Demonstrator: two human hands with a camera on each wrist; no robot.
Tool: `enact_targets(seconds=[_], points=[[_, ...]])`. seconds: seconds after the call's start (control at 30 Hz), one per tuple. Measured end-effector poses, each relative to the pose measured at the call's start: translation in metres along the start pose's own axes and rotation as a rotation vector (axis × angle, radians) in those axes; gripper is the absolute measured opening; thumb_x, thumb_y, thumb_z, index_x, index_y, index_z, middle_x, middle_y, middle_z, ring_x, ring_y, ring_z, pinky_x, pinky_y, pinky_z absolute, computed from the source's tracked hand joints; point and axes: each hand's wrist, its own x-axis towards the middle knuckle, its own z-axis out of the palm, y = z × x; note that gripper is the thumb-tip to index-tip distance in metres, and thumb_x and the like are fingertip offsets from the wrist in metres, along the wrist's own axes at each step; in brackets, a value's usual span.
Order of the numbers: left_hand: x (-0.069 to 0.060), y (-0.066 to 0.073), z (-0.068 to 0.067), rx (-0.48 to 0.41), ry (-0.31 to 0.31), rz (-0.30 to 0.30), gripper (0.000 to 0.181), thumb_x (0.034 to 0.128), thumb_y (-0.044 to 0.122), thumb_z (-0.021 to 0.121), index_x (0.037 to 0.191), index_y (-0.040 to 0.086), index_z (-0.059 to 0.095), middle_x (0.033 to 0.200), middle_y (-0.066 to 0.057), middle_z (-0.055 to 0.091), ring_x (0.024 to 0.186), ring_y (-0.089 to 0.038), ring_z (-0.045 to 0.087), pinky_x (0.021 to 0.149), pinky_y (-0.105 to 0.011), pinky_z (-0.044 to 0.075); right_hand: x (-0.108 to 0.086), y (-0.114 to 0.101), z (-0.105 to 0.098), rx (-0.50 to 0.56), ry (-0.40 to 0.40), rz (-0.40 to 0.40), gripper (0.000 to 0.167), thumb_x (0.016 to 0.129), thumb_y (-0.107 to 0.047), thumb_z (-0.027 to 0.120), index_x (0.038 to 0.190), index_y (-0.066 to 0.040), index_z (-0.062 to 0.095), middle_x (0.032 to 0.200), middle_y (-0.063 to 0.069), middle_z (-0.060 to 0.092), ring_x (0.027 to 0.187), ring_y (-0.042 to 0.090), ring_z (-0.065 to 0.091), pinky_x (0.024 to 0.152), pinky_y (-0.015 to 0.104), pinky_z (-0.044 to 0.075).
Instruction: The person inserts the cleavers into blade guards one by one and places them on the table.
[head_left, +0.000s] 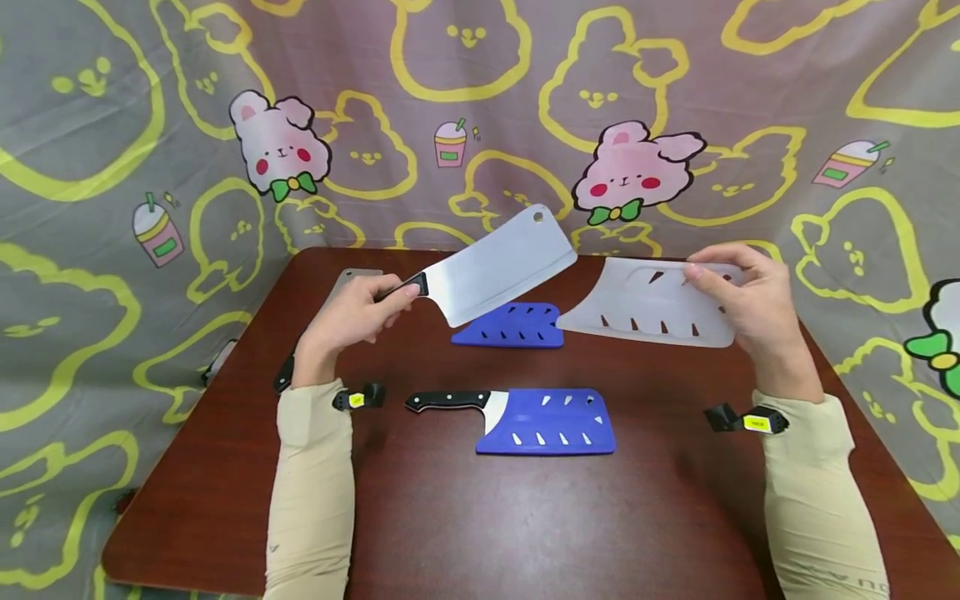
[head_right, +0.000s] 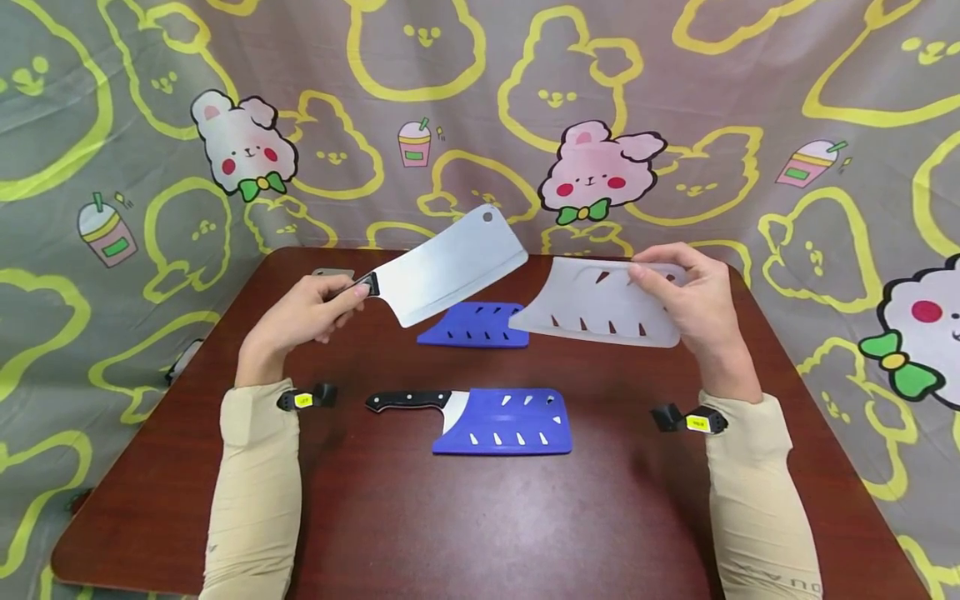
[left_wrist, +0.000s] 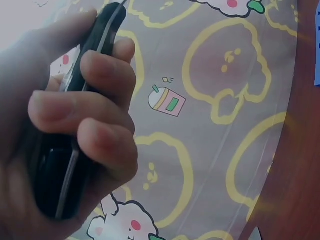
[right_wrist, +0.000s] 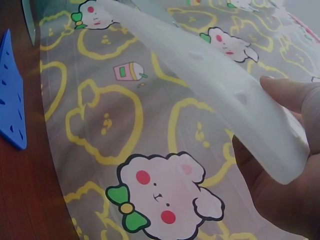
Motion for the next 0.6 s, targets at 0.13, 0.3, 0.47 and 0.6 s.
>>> enact_targets(seconds=[0.13, 0.3, 0.47, 0.6], points=[[-0.002, 0.004, -0.001, -0.002, -0.007, 0.02, 0.04, 0.0957, 0.047, 0.059, 0.079, 0.011, 0.057, 0.061, -0.007, 0.048, 0.046, -0.023, 0.046, 0.044, -0.033, 0.042, -0.001, -0.002, 0.0, 0.068, -0.021, -0.013, 0.017, 0.083, 0.007, 0.071, 0.1, 0.009, 0.068, 0.083, 0.001, 0.07, 0.063, 0.008, 0.069, 0.058, 0.018, 0.055], [-0.005, 0.012, -0.002, 0.026, -0.007, 0.056, 0.04, 0.0963, 0.045, 0.059, 0.077, 0.011, 0.057, 0.061, -0.007, 0.048, 0.046, -0.023, 0.046, 0.044, -0.033, 0.042, 0.0, -0.002, 0.0, 0.103, -0.028, -0.019, 0.017, 0.082, 0.009, 0.07, 0.099, 0.01, 0.067, 0.084, 0.002, 0.07, 0.065, 0.009, 0.069, 0.06, 0.018, 0.055], [-0.007, 0.018, -0.002, 0.021, -0.024, 0.057, 0.032, 0.0963, 0.043, 0.06, 0.08, 0.015, 0.059, 0.062, -0.006, 0.049, 0.047, -0.022, 0.047, 0.044, -0.032, 0.042, 0.0, -0.001, -0.001, 0.136, -0.021, -0.039, 0.017, 0.082, 0.011, 0.069, 0.099, 0.011, 0.067, 0.089, 0.003, 0.068, 0.068, 0.011, 0.066, 0.061, 0.017, 0.054], [-0.007, 0.018, -0.002, -0.002, -0.057, 0.05, 0.029, 0.0973, 0.04, 0.059, 0.084, 0.014, 0.061, 0.062, -0.007, 0.049, 0.047, -0.02, 0.046, 0.044, -0.031, 0.041, 0.0, -0.001, -0.001, 0.188, -0.046, -0.063, 0.016, 0.082, 0.015, 0.067, 0.098, 0.013, 0.067, 0.089, 0.005, 0.07, 0.07, 0.012, 0.066, 0.062, 0.018, 0.054]])
